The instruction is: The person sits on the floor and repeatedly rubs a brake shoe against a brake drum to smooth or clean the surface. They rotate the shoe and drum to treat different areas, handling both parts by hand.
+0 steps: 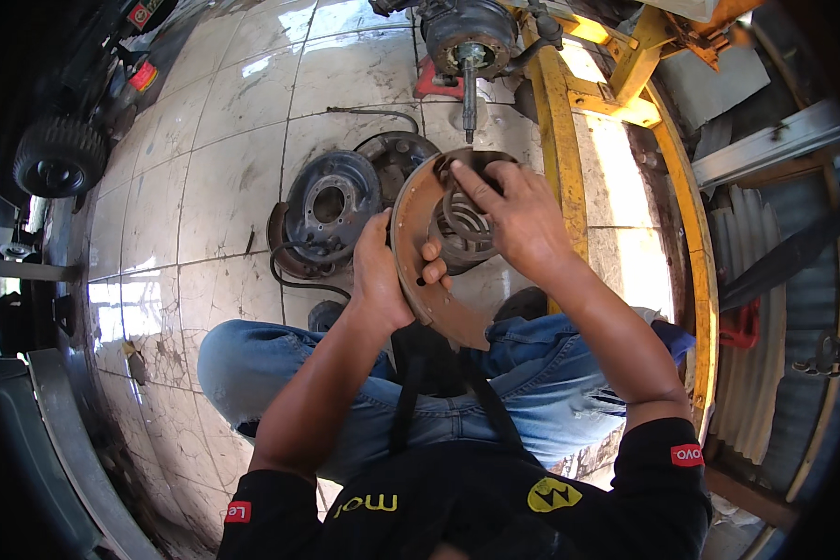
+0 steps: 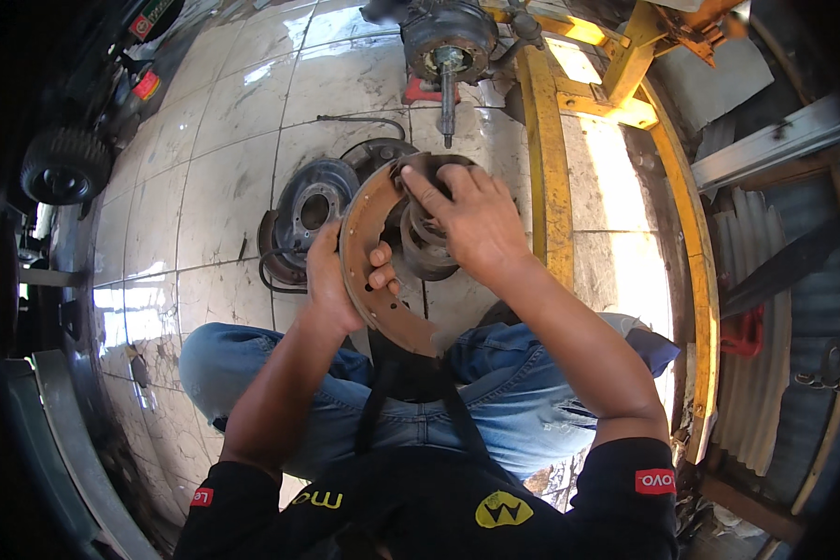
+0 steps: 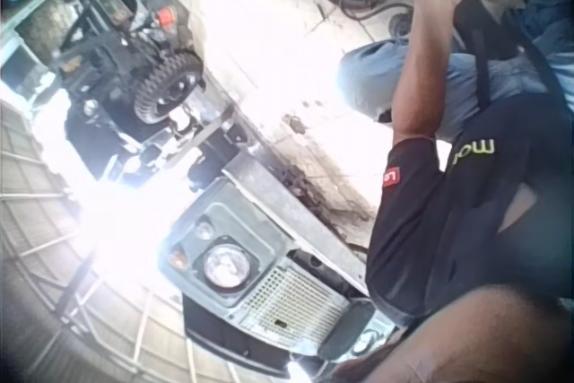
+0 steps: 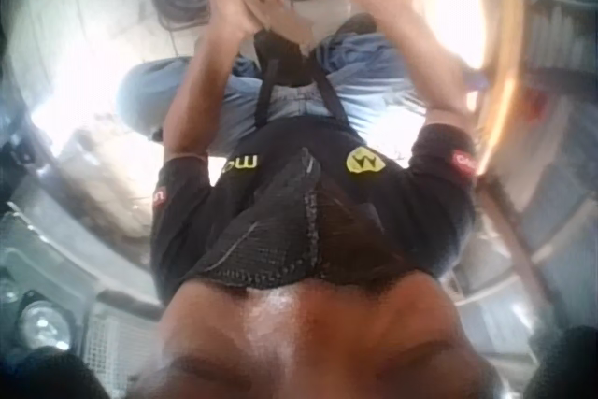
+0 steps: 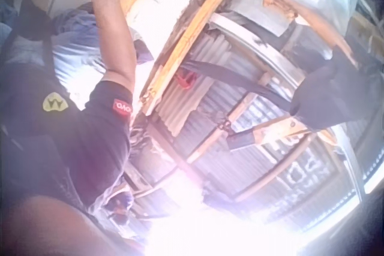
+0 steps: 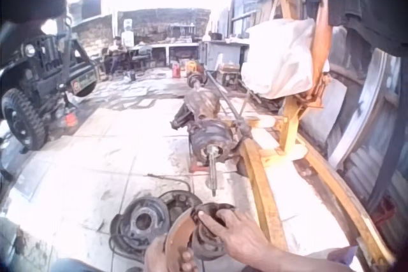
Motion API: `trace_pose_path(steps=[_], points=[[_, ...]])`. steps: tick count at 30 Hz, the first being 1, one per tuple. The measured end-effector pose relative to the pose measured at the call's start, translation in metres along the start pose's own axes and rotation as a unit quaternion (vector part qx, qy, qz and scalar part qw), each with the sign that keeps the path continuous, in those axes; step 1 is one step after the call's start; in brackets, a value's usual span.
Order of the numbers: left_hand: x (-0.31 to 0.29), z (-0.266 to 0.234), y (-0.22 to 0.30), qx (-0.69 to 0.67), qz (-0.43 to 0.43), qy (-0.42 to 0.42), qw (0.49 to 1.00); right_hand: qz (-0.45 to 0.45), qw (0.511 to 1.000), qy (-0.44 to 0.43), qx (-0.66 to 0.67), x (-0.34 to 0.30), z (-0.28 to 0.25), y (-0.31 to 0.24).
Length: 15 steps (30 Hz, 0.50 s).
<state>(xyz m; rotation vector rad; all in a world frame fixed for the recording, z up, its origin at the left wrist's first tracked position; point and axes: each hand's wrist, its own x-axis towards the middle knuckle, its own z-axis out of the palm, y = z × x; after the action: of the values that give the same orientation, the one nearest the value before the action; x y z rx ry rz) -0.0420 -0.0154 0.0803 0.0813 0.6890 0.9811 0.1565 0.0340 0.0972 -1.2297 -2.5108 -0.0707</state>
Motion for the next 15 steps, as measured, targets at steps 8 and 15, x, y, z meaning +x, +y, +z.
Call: trace_pose_path(steps=[8, 15], points=[[-0.001, 0.001, 0.005, -0.021, 0.000, -0.009, 1.000, 0.017, 1.000, 0.012, -0.013, -0.006, 0.006, 0.010], [-0.001, 0.001, 0.002, -0.024, 0.004, -0.002, 1.000, 0.025, 0.999, 0.010, -0.017, -0.005, 0.013, 0.018]])
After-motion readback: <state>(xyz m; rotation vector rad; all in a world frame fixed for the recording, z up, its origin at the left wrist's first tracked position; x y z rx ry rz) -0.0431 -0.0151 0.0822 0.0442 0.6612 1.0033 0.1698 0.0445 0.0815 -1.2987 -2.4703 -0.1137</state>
